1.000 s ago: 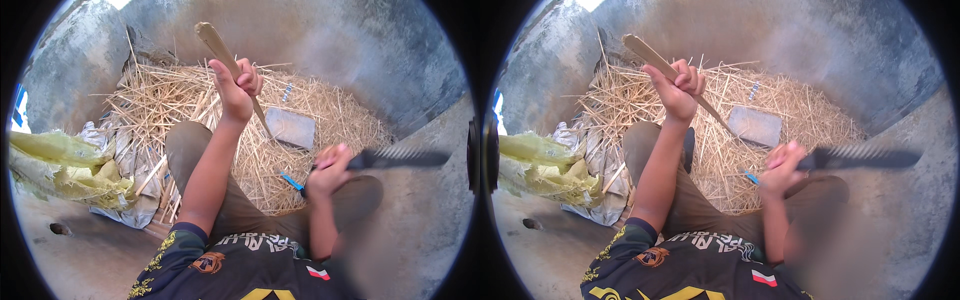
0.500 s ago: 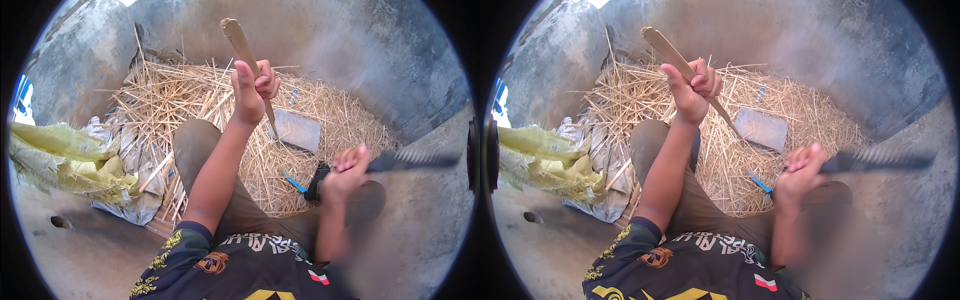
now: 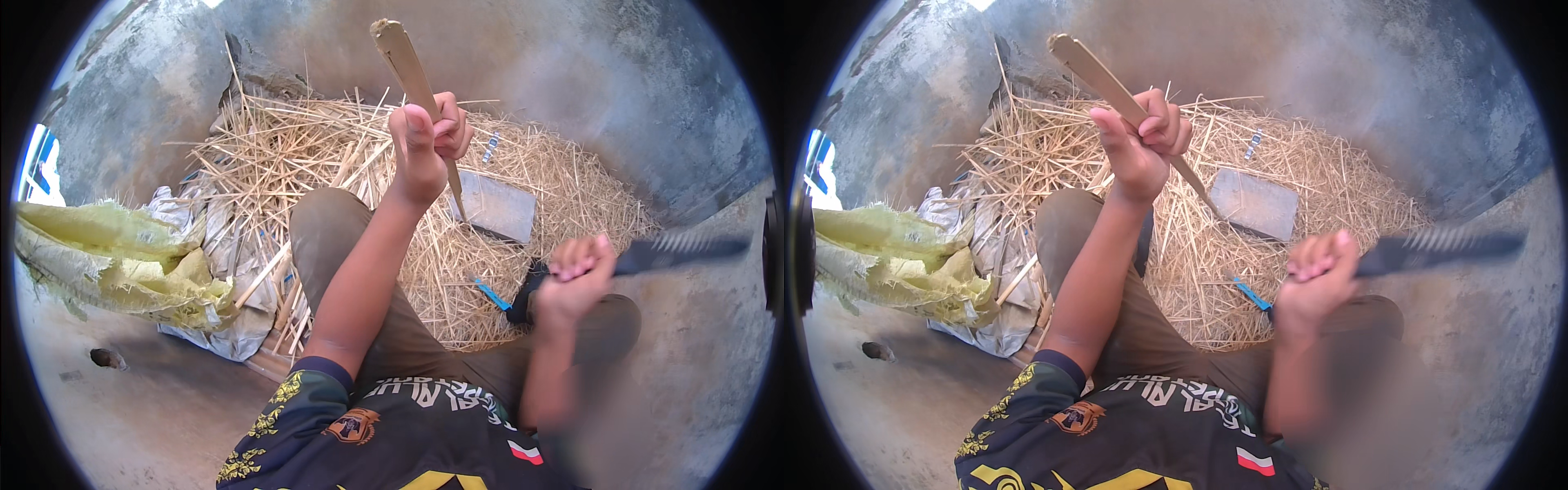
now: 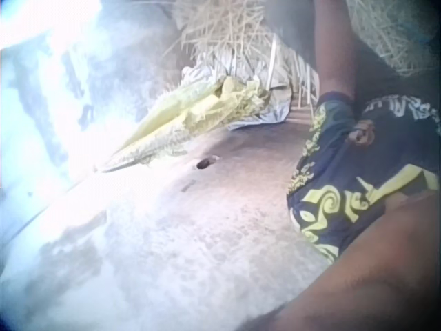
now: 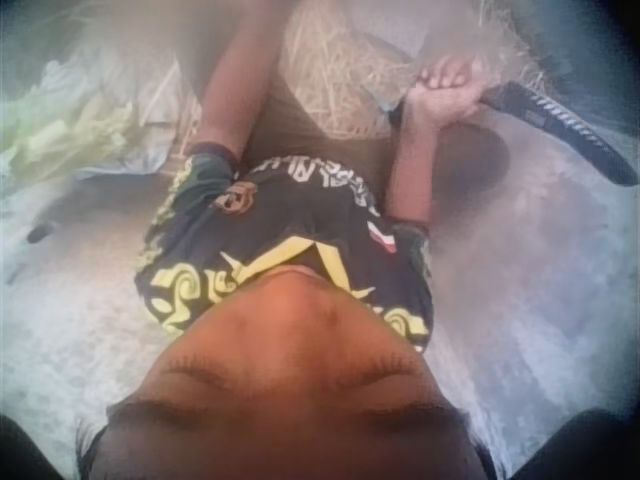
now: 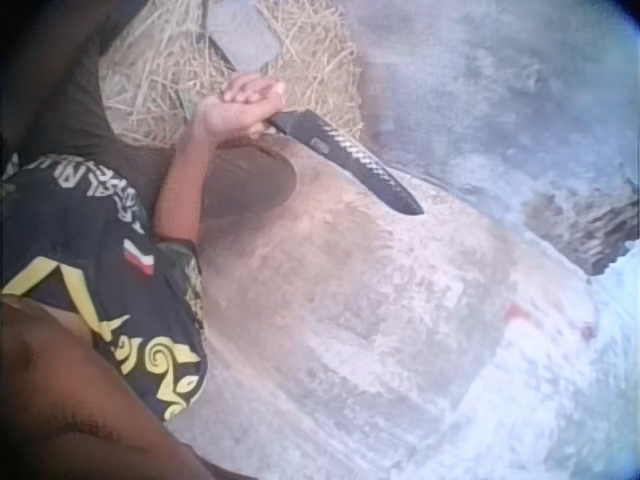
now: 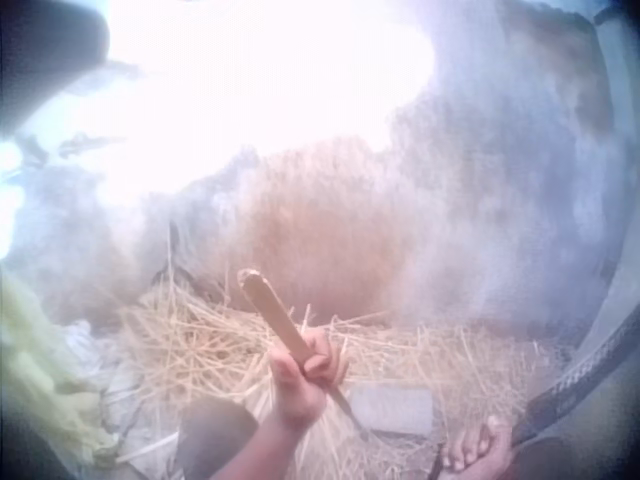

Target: The person sits on a straw-covered floor and uses a knife to shave the outer layer off a long bamboo stick. They hold the stick with their left hand and repeatedly scrape it with the knife in their right hand, creating thin shavings that fall onto the straw.

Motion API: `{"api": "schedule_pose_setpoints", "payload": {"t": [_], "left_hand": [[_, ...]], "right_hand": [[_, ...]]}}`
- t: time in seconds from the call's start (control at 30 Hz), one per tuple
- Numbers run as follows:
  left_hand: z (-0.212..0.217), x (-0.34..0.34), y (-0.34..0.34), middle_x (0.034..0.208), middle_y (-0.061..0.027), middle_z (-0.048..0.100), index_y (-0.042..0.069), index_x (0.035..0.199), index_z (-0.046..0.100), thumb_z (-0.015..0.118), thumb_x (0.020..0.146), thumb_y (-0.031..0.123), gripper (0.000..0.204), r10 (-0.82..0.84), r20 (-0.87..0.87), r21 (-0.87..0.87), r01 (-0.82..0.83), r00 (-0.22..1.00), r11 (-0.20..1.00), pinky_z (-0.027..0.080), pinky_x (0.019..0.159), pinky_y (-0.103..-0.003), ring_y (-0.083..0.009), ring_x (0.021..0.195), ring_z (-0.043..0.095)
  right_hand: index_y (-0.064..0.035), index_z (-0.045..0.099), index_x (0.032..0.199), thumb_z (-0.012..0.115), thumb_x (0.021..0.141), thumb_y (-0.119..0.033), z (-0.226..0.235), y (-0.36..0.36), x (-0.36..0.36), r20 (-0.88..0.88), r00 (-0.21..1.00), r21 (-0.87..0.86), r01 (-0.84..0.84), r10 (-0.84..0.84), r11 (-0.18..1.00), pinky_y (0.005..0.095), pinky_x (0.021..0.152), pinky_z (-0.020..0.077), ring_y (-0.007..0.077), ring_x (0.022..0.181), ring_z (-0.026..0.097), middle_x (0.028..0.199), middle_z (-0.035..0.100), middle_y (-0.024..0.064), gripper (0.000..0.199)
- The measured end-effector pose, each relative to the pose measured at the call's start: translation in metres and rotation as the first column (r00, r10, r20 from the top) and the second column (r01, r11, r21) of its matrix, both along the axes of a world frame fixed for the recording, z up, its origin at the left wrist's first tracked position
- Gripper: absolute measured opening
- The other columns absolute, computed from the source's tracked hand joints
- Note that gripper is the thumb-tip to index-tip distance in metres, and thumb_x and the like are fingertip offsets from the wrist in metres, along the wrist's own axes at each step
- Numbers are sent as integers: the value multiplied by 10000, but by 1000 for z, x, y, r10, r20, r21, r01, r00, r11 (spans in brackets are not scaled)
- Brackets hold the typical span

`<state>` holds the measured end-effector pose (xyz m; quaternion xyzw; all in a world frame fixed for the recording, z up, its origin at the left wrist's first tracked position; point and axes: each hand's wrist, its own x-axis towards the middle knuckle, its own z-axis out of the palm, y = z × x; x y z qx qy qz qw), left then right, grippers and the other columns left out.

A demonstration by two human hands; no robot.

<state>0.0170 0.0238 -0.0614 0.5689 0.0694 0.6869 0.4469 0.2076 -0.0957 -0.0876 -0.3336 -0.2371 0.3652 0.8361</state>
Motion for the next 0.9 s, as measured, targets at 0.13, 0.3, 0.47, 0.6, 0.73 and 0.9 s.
{"api": "schedule_pose_setpoints", "payload": {"t": [0.13, 0.3, 0.47, 0.6, 0.73, 0.9], "left_hand": [[0, 10, 0, 550, 75, 208, 151, 667, 271, 309, 808, 887, 750, 7, 10, 27, -7, 1000, 1000, 135, 432, -241, -54, 471, 150], [-1, -8, 1, 538, 72, 207, 154, 667, 265, 292, 801, 896, 755, 5, 44, -3, -5, 999, 1000, 133, 423, -246, -57, 462, 134], [2, -4, 2, 538, 71, 208, 151, 667, 265, 293, 801, 895, 756, 1, 28, 8, -1, 1000, 1000, 136, 426, -246, -58, 466, 137], [0, 5, 3, 538, 72, 209, 152, 663, 267, 303, 809, 887, 751, -22, 16, 8, 22, 1000, 1000, 136, 426, -242, -55, 465, 140], [-2, -4, 3, 539, 74, 206, 150, 664, 278, 326, 817, 880, 747, -6, 40, -2, 6, 999, 1000, 135, 426, -238, -53, 468, 133], [1, -4, 4, 546, 73, 206, 148, 668, 285, 328, 816, 881, 749, -24, 56, -18, 25, 998, 1000, 136, 429, -238, -55, 473, 131]], "right_hand": [[-127, 399, 638, 579, 893, -169, -95, -25, -41, -167, 804, -752, -478, 571, 453, 278, 336, 221, 88, 357, 302, 489, 321, -32, 315], [-134, 408, 633, 589, 916, -181, -33, -8, -18, 192, 860, -673, -235, 473, 701, 256, 339, 237, 63, 358, 308, 487, 324, -66, 339], [-145, 384, 600, 514, 957, -221, 7, -1, -9, 74, 991, -50, -109, 113, 993, 272, 347, 247, 85, 364, 299, 470, 294, -57, 387], [-111, 468, 684, 536, 933, -164, -101, -30, -39, -218, 864, -698, -462, 453, 546, 295, 331, 247, 106, 359, 311, 491, 321, -24, 263], [-107, 469, 706, 600, 911, -176, -72, -16, -16, -107, 759, -768, -473, 642, 432, 270, 326, 240, 85, 360, 303, 502, 335, -52, 252], [-155, 386, 631, 563, 939, -221, 9, 9, 9, 91, 964, -257, -219, 249, 941, 258, 355, 264, 69, 378, 292, 500, 316, -57, 361]]}}
